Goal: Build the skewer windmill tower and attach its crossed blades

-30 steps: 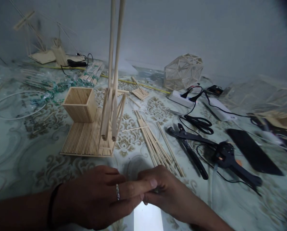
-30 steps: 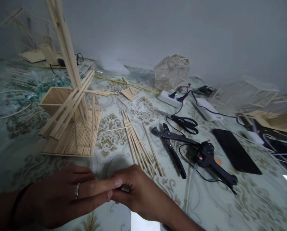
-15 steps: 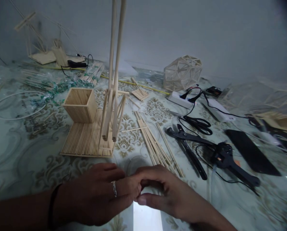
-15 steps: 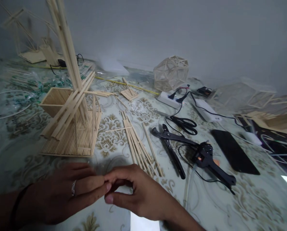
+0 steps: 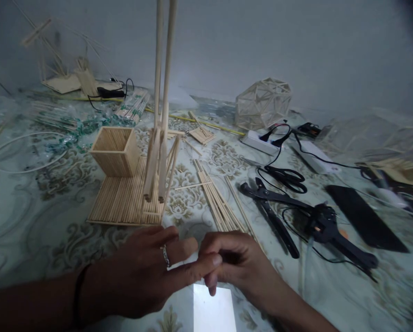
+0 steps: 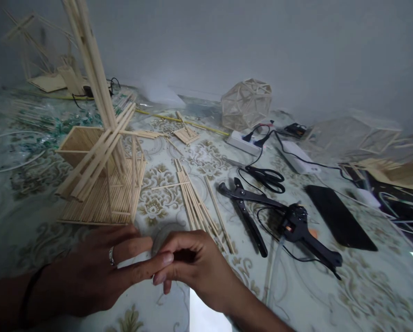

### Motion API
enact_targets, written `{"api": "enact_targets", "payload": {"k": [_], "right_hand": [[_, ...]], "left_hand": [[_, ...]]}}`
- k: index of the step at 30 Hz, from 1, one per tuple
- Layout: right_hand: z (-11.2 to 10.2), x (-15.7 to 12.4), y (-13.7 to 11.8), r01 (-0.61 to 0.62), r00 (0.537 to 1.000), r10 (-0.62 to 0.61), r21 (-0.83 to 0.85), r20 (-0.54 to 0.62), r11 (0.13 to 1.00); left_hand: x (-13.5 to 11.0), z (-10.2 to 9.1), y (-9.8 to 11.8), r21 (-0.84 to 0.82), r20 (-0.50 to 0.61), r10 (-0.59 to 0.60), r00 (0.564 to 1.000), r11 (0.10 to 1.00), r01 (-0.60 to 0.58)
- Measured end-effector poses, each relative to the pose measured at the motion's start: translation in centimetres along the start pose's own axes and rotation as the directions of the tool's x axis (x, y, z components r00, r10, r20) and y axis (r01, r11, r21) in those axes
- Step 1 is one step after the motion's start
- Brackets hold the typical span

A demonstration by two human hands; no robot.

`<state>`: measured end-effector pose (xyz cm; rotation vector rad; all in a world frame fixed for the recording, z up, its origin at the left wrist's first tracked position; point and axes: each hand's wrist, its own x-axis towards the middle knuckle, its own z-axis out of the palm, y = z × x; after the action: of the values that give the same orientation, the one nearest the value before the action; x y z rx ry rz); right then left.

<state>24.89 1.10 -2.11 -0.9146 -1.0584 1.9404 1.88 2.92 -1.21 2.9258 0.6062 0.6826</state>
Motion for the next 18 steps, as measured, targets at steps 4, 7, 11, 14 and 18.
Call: {"api": "enact_targets", "payload": {"k": [4,7,11,14,18], "right_hand": [[-0.4,-0.3,-0.4,0.003,1.000,-0.004,0.051,0.013,0.999],[-1.2,-0.6,-0.8,0.132,0.991,-0.131,-0.074,0.016,0.988],[-2.4,-0.8,-1.7,0.227,0.970,-0.243,-0.256,-0.030,0.940],[-3.1,-0.8,-2.7,0.206,0.958,-0.258,-0.321,-0.127,0.924],[-3.5,-0.6,-3.7,0.209,0.921,-0.334,-0.466,-0.203,0.860]], "left_hand": [[-0.2,0.2,-0.2,-0.016,0.009,-0.022,1.000,1.000,0.022],[-0.3,0.5,-0.4,-0.079,0.006,-0.039,0.999,0.996,0.039],[0.1,0.5,-0.7,-0.340,0.050,-0.144,0.988,0.928,0.153],[0.6,-1.9,-1.3,-0.616,0.264,-0.138,0.955,0.737,0.277],[0.4,-7.7,-2.3,-0.769,0.327,-0.047,0.944,0.567,0.295]]}}
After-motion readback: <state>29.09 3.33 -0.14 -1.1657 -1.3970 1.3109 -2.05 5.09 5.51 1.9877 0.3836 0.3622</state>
